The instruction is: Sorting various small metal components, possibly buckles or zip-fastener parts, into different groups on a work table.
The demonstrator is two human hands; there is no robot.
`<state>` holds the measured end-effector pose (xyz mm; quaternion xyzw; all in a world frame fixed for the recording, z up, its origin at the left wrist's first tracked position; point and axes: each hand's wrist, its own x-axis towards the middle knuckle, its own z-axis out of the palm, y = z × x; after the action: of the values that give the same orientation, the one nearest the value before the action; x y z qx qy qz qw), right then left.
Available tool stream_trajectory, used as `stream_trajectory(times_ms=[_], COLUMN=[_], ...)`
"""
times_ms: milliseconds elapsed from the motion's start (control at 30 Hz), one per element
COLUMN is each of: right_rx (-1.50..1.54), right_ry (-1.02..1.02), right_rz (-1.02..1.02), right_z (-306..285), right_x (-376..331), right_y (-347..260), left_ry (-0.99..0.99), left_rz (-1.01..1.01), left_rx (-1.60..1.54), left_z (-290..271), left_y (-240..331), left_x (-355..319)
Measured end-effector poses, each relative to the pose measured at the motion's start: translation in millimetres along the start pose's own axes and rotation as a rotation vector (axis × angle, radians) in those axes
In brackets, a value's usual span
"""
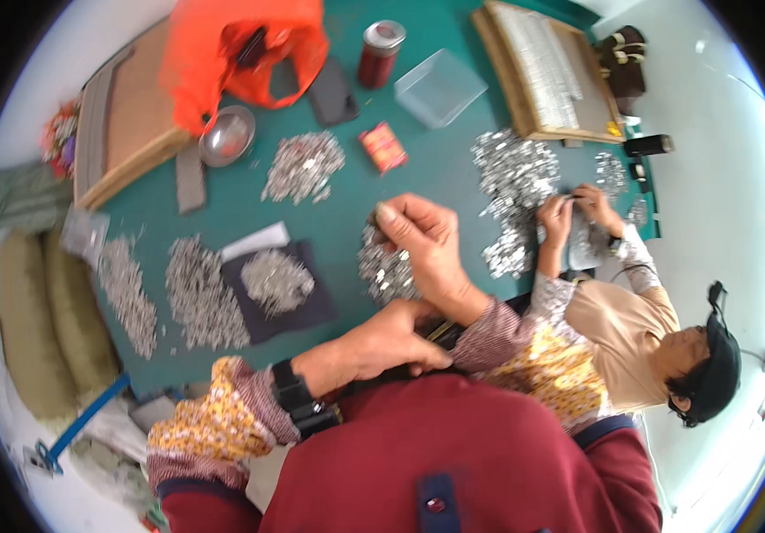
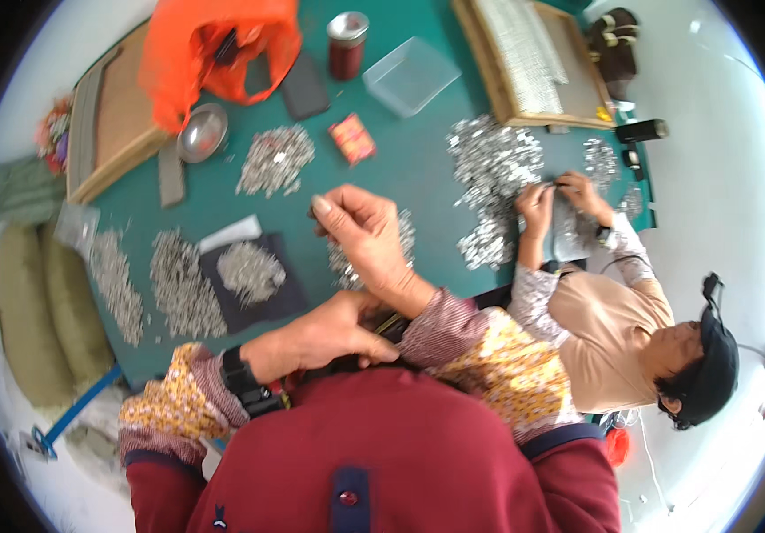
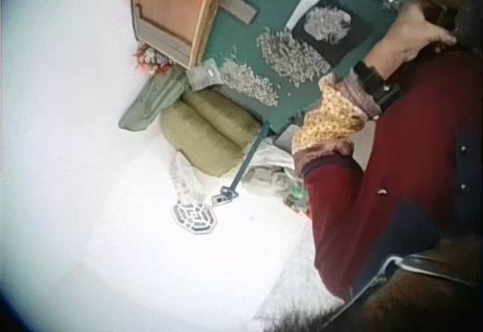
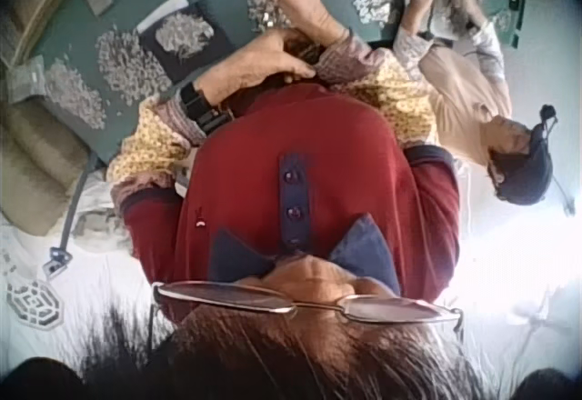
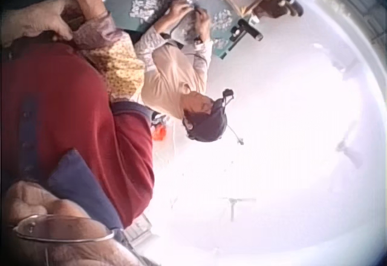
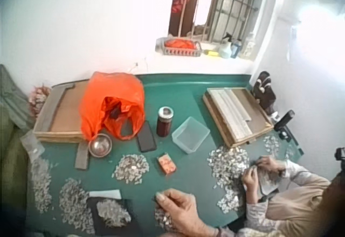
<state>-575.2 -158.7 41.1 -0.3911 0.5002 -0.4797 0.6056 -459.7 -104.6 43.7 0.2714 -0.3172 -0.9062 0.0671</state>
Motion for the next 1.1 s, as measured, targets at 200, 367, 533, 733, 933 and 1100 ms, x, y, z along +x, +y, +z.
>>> stream_trajectory(times_ms=[200,367,533,733,933,1100], right_rx=[0.363,0.7,0.94,1.265,1.499,1.488], right_ry=[0.403,0.751,0.85,0.861,0.841,0.861], right_rz=[-0.005,-0.106,-0.178,-0.154,-0.058,-0.008], right_z=[-66,-130,-185,-235,-260,-273], right_x=[-1,-17,-31,-37,-42,-48], right_y=[29,55,82,93,105,114], left_ry=[0.065,0.031,0.033,0.094,0.173,-0.017], left_rz=[-0.233,-0.381,-0.344,-0.38,0.195,0.456], left_rx=[-0.03,0.129,0.326,0.569,0.946,1.197], left_z=[6,36,56,83,79,95], left_y=[-5,8,-1,5,2,7], left_x=[25,57,98,143,178,207])
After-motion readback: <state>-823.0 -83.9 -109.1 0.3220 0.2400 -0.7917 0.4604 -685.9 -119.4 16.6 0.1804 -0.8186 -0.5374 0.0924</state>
